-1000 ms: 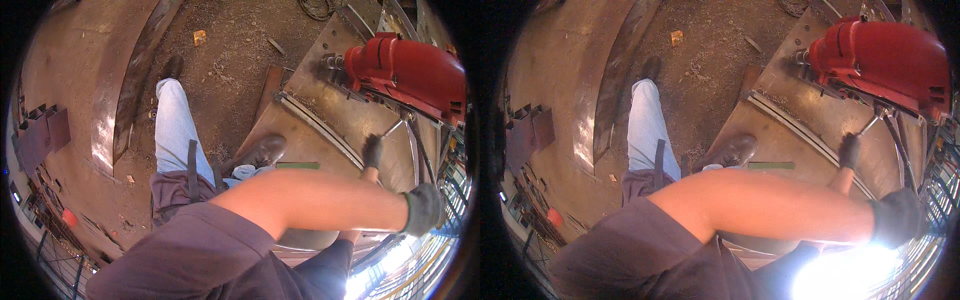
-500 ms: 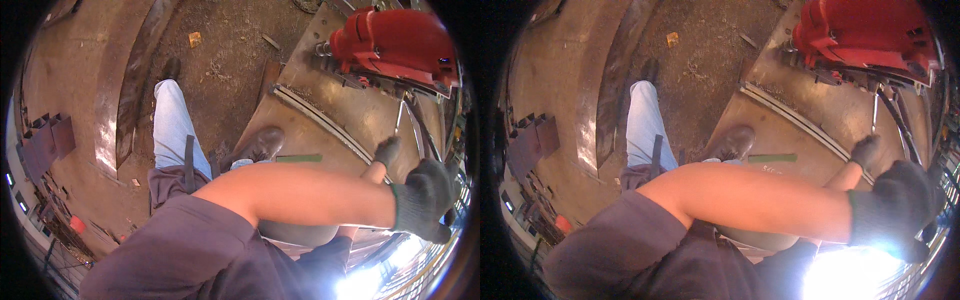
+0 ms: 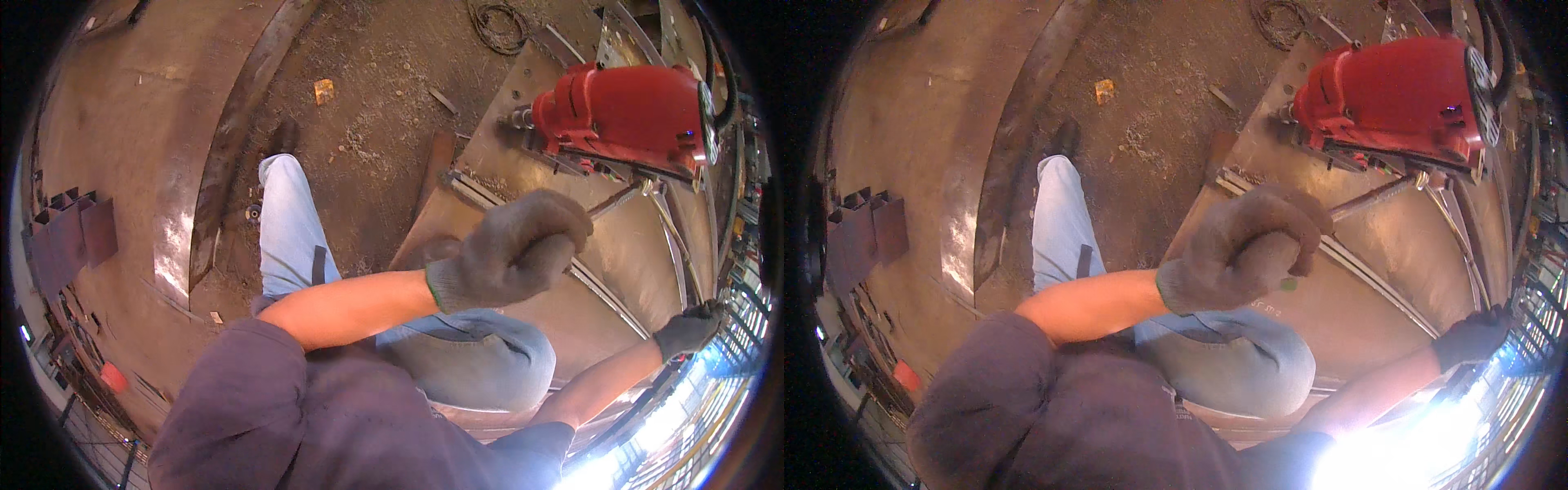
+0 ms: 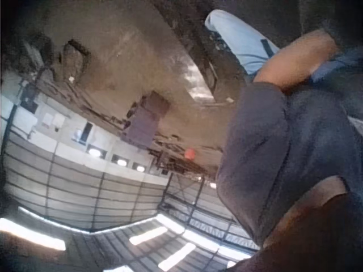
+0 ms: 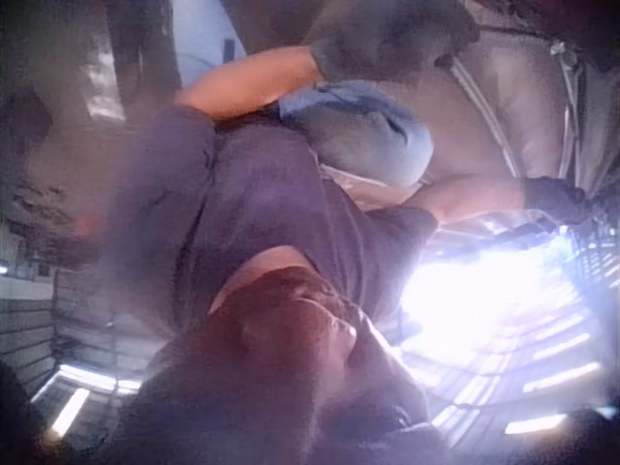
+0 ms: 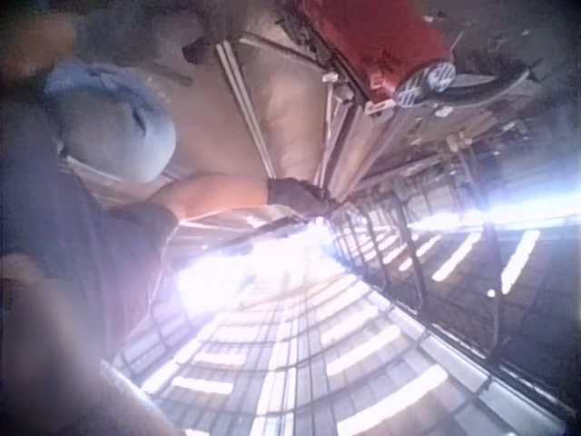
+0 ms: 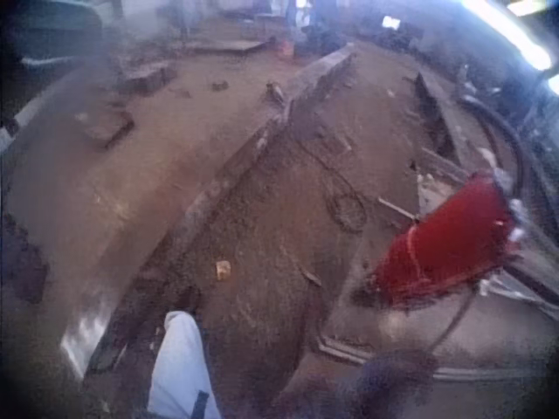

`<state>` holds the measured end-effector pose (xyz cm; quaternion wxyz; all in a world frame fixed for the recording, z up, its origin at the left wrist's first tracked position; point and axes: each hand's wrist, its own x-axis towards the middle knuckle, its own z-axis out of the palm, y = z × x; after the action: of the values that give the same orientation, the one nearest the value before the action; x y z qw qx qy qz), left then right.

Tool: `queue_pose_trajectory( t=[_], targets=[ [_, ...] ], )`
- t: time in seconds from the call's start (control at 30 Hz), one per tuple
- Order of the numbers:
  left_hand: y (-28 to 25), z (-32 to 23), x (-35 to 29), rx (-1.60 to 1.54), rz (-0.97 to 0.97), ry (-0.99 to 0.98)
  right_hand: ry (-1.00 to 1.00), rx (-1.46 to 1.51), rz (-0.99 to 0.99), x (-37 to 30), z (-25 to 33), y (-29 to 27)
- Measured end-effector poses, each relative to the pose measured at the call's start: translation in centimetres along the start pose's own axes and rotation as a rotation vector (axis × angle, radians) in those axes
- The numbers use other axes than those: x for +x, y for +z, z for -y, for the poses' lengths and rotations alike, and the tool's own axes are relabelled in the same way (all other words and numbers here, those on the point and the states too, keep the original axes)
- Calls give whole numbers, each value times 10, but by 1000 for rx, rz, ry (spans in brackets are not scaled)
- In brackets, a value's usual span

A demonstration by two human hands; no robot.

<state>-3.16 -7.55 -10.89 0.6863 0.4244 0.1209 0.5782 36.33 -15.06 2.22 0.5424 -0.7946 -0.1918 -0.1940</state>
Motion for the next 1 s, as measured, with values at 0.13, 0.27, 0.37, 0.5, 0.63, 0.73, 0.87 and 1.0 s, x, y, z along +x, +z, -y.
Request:
queue_pose_trajectory(
  t=[0.13, 0.27, 0.37, 0.5, 0.63, 0.73, 0.87, 1.0],
  targets=[
    [-3, 4, -6, 115, -47, 8, -42, -71, 58, 21, -12, -11],
    [20, -6, -4, 147, -150, 16, -279, -393, 121, 7, -12, -10],
    [27, -6, 8, 273, -136, 186, -216, -441, 97, 1, -9, -8],
    [-14, 5, -21, 36, -259, -365, -570, -589, 12, 15, 9, -28],
    [-23, 16, -23, 18, -310, -374, -400, -237, 21, 0, 35, -22],
    [-22, 17, -22, 42, -341, -368, -673, -440, 45, 5, 28, -33],
    [-23, 17, -21, 136, -309, -353, -715, -684, 5, -3, 30, -29],
    [-16, 16, -24, 154, -323, -354, -649, -403, 14, 9, 15, -26]
  ],
)
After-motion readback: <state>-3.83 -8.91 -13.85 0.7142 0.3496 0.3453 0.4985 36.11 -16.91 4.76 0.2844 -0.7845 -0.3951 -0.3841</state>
